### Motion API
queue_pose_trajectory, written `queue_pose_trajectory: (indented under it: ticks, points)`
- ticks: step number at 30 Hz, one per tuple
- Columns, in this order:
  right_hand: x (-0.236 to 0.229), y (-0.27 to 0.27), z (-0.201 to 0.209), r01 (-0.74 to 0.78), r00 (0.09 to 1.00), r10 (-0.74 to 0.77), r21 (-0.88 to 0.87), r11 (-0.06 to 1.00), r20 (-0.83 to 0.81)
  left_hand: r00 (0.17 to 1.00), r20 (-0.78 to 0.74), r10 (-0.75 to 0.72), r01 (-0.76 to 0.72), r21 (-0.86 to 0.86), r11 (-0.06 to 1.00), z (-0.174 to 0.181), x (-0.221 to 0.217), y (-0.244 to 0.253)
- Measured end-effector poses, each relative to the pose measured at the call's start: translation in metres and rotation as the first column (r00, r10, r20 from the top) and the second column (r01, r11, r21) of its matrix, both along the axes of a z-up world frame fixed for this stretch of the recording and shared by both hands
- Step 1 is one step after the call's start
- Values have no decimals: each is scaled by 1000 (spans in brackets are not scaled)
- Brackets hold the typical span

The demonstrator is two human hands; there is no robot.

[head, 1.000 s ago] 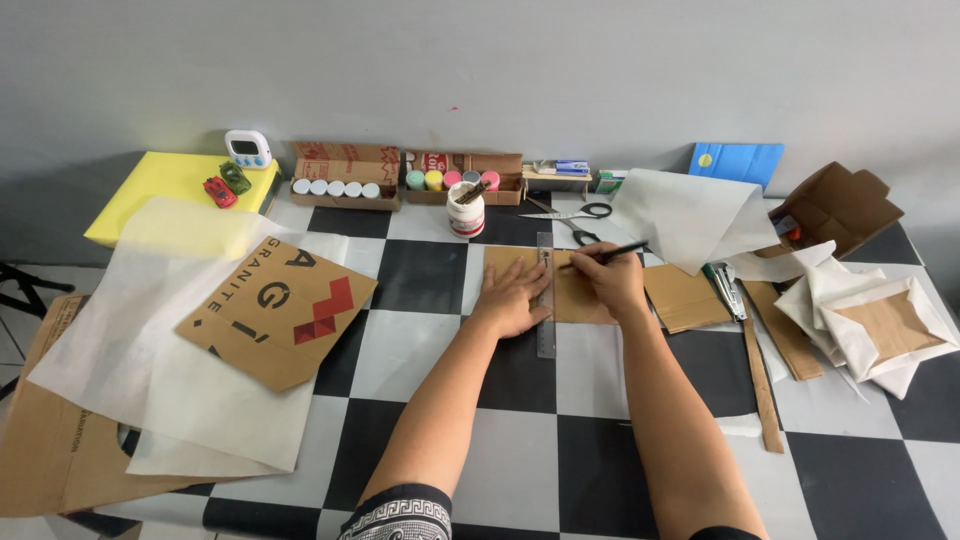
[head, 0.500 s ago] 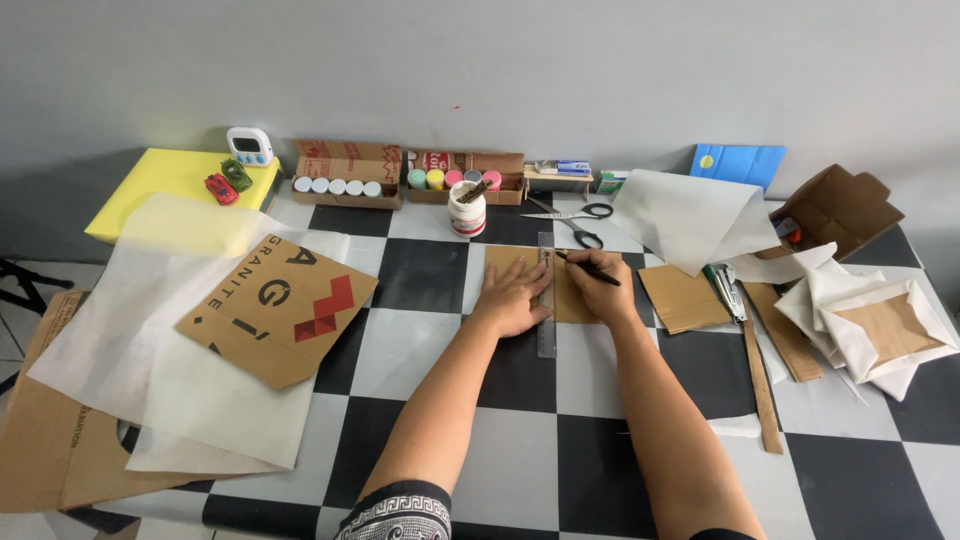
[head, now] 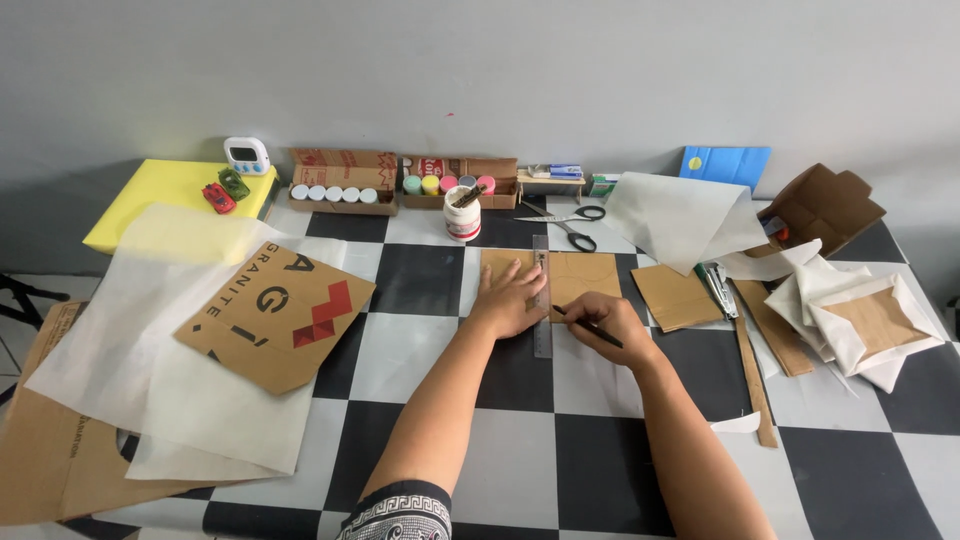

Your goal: Drawing circular shapes on cardboard using a pen and ruler, then cutting them out with scissors.

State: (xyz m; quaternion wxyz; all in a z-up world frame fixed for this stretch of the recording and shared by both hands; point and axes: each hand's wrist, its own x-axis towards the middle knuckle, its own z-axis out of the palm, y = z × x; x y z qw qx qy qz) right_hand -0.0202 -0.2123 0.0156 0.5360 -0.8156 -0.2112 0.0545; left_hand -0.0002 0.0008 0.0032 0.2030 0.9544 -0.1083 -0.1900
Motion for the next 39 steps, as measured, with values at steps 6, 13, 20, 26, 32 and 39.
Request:
queue_pose_trajectory:
  ticks: [6,13,20,26,32,39]
  points:
    - [-5,-2,11,-7,995,1,-60,998,-102,999,29,28,-28,8,1000,-8,4,-2]
    - [21,-49,4,506,844,-523,-508,697,124,984,139,108,-93,-108,990,4,-18,-1]
    - [32,-45,-32,514,855,-252,-668,539,454,853,399,337,-295,-164,941,-41,-21,13]
    - [29,-33,-31,230,971,-77,-803,550,226,696,563,446,-557,32,830,-45,-39,36]
    - [81,-15,-55,347,937,-143,-801,488,318,634,557,536,-615,-57,787,-27,-51,36]
    - [118,27,-19,276,961,-180,-751,599,209,644,277,713,-619,-360,699,-53,-27,17]
